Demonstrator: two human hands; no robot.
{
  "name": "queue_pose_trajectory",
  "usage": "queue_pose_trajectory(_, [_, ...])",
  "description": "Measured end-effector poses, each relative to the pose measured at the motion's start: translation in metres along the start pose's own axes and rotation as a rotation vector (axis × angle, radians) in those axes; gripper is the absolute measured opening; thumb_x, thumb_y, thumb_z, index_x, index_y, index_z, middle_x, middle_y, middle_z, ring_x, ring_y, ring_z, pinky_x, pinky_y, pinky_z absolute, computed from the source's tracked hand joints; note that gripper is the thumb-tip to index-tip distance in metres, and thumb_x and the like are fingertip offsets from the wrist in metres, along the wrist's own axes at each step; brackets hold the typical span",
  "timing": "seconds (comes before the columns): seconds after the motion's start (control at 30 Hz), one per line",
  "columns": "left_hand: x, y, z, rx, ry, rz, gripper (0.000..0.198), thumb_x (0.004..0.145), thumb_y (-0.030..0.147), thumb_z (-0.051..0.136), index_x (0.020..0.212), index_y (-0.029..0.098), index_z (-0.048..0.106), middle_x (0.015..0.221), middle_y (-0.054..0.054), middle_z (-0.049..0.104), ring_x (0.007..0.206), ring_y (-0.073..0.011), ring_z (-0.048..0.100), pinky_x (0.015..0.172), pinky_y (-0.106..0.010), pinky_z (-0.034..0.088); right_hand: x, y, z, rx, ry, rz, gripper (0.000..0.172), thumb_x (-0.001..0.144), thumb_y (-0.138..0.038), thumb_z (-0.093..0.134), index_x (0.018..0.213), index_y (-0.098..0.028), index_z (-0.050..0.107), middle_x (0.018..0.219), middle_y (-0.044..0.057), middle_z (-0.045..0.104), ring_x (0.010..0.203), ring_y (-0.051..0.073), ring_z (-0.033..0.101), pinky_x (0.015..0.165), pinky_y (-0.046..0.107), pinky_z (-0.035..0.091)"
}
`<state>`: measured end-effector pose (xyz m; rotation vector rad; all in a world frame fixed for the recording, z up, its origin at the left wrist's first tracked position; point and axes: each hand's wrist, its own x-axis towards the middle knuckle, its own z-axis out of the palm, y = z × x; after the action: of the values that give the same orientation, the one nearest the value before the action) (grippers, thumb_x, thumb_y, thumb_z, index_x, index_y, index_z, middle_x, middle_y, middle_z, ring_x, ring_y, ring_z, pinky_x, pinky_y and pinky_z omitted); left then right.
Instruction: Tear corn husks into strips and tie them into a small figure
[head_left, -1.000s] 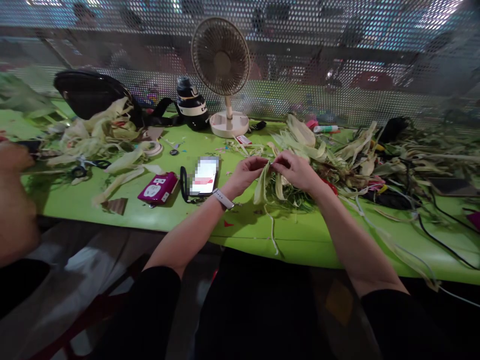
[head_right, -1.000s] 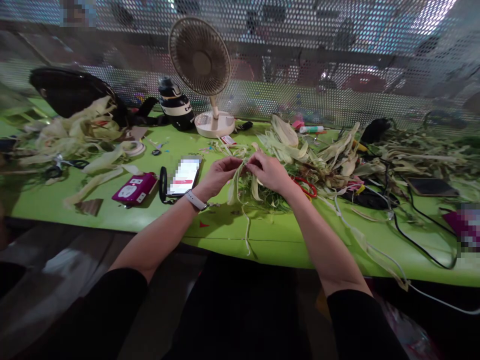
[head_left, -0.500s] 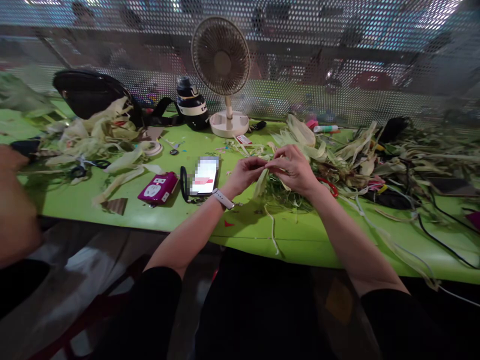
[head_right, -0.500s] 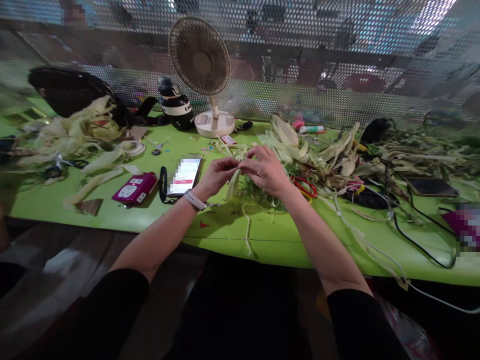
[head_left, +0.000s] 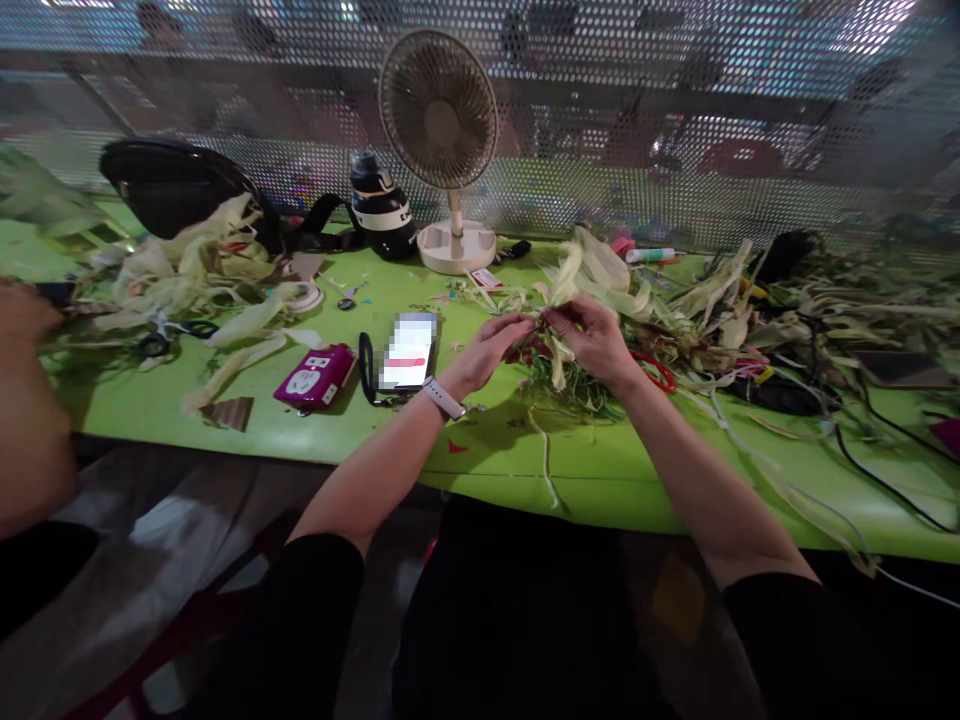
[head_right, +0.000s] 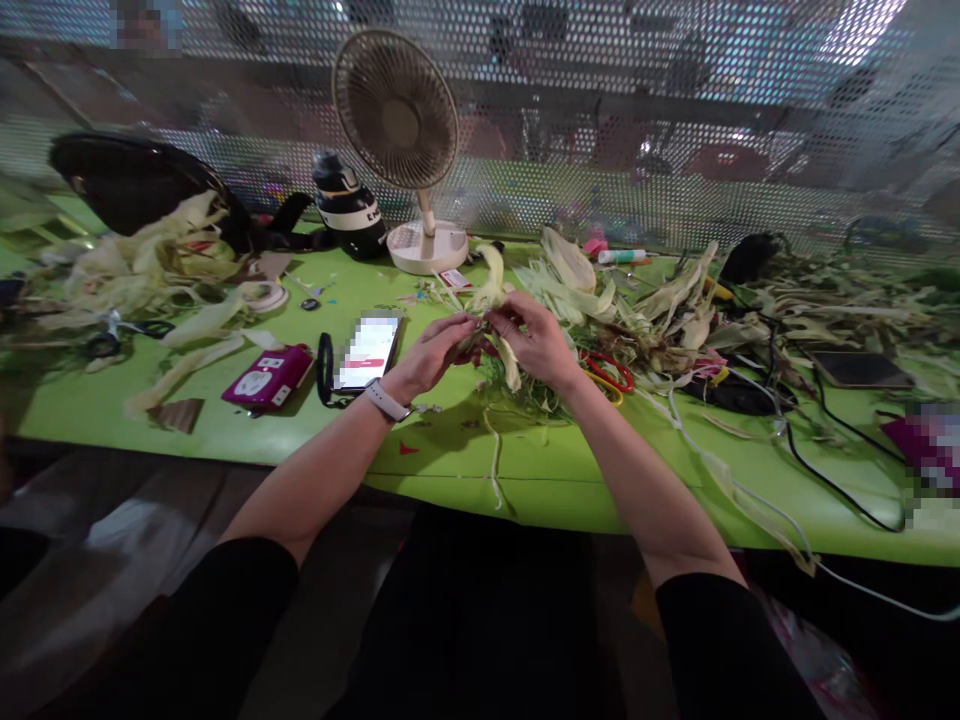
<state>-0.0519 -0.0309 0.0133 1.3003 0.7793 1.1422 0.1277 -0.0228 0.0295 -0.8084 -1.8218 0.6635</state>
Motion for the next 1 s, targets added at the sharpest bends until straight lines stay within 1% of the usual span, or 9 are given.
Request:
queue_pose_trajectory(0.1, [0.0, 0.001, 0.003, 0.015, -0.112, 0.036, 0.047, 0.078, 0.062, 0.075, 0.087, 0.018, 0.06, 0.068, 0.0, 0.07, 0.05, -0.007, 0.056, 0.048, -0.022, 0.043, 0.0, 0.002, 0.0, 0.015, -0.008, -0.022, 0.035, 0.093, -0.056, 0.06, 0.085, -0.022, 0.062, 0.087, 0.003, 0.06, 0.081, 0.017, 0.058, 0.077, 0.033, 0.051])
queue_pose_trajectory(0.17, [0.0, 0.002, 0.006, 0.047, -0.15, 0.065, 0.05, 0.079, 0.066, 0.072, 0.088, 0.02, 0.054, 0.062, 0.002, 0.068, 0.043, -0.0054, 0.051, 0.043, -0.021, 0.039, -0.001, 0.004, 0.001, 0.036, 0.02, -0.029, 0.032, 0.093, -0.053, 0.061, 0.087, -0.022, 0.063, 0.091, 0.005, 0.061, 0.086, 0.019, 0.06, 0.079, 0.034, 0.052])
queue_pose_trajectory(0.27, [-0.003, 0.002, 0.008, 0.09, -0.121, 0.134, 0.052, 0.081, 0.068, 0.068, 0.091, 0.022, 0.048, 0.058, 0.005, 0.066, 0.038, -0.0055, 0.05, 0.04, -0.021, 0.037, -0.003, 0.004, 0.004, 0.017, 0.096, -0.042, 0.027, 0.093, -0.05, 0.061, 0.092, -0.023, 0.066, 0.098, 0.007, 0.065, 0.096, 0.022, 0.062, 0.087, 0.039, 0.054])
queue_pose_trajectory(0.37, [-0.006, 0.003, 0.01, 0.149, -0.089, 0.204, 0.05, 0.083, 0.068, 0.066, 0.093, 0.022, 0.046, 0.058, 0.005, 0.066, 0.037, -0.0058, 0.051, 0.039, -0.021, 0.037, -0.004, -0.002, 0.007, -0.037, 0.166, -0.035, 0.027, 0.093, -0.05, 0.059, 0.091, -0.024, 0.068, 0.097, 0.008, 0.069, 0.098, 0.025, 0.064, 0.095, 0.045, 0.053])
queue_pose_trajectory(0.5, [-0.01, 0.003, 0.011, 0.186, -0.105, 0.226, 0.05, 0.084, 0.068, 0.064, 0.094, 0.022, 0.047, 0.057, 0.005, 0.065, 0.038, -0.0064, 0.052, 0.039, -0.021, 0.039, -0.006, -0.008, 0.012, -0.049, 0.238, -0.022, 0.028, 0.093, -0.05, 0.058, 0.088, -0.024, 0.067, 0.091, 0.007, 0.071, 0.091, 0.025, 0.066, 0.093, 0.045, 0.053])
queue_pose_trajectory(0.63, [-0.011, 0.0, 0.013, 0.164, -0.139, 0.202, 0.049, 0.084, 0.066, 0.065, 0.094, 0.022, 0.048, 0.057, 0.005, 0.065, 0.039, -0.0064, 0.053, 0.04, -0.021, 0.04, -0.005, -0.004, 0.015, -0.037, 0.327, 0.031, 0.029, 0.092, -0.052, 0.059, 0.089, -0.024, 0.064, 0.089, 0.006, 0.069, 0.088, 0.023, 0.065, 0.09, 0.043, 0.054])
queue_pose_trajectory(0.8, [-0.007, -0.002, 0.012, 0.065, -0.131, 0.134, 0.05, 0.082, 0.066, 0.067, 0.094, 0.023, 0.045, 0.057, 0.006, 0.066, 0.039, -0.0072, 0.055, 0.039, -0.021, 0.037, 0.0, 0.005, 0.006, 0.02, 0.244, 0.052, 0.026, 0.089, -0.05, 0.064, 0.089, -0.024, 0.065, 0.091, 0.006, 0.065, 0.089, 0.022, 0.063, 0.088, 0.042, 0.054])
queue_pose_trajectory(0.93, [-0.005, -0.004, 0.008, 0.034, -0.04, 0.1, 0.051, 0.083, 0.058, 0.072, 0.114, 0.023, 0.051, 0.062, 0.004, 0.069, 0.041, -0.0087, 0.056, 0.042, -0.024, 0.037, 0.004, 0.006, 0.001, 0.071, 0.214, 0.094, 0.032, 0.086, -0.056, 0.065, 0.082, -0.024, 0.062, 0.083, 0.004, 0.06, 0.081, 0.019, 0.059, 0.079, 0.038, 0.053])
queue_pose_trajectory(1.0, [-0.004, -0.006, 0.006, 0.026, -0.019, 0.073, 0.05, 0.083, 0.058, 0.072, 0.115, 0.022, 0.057, 0.066, 0.002, 0.07, 0.047, -0.0092, 0.058, 0.043, -0.024, 0.037, 0.004, 0.005, 0.002, 0.08, 0.206, 0.095, 0.035, 0.084, -0.059, 0.065, 0.082, -0.025, 0.063, 0.084, 0.004, 0.06, 0.082, 0.02, 0.059, 0.08, 0.038, 0.053])
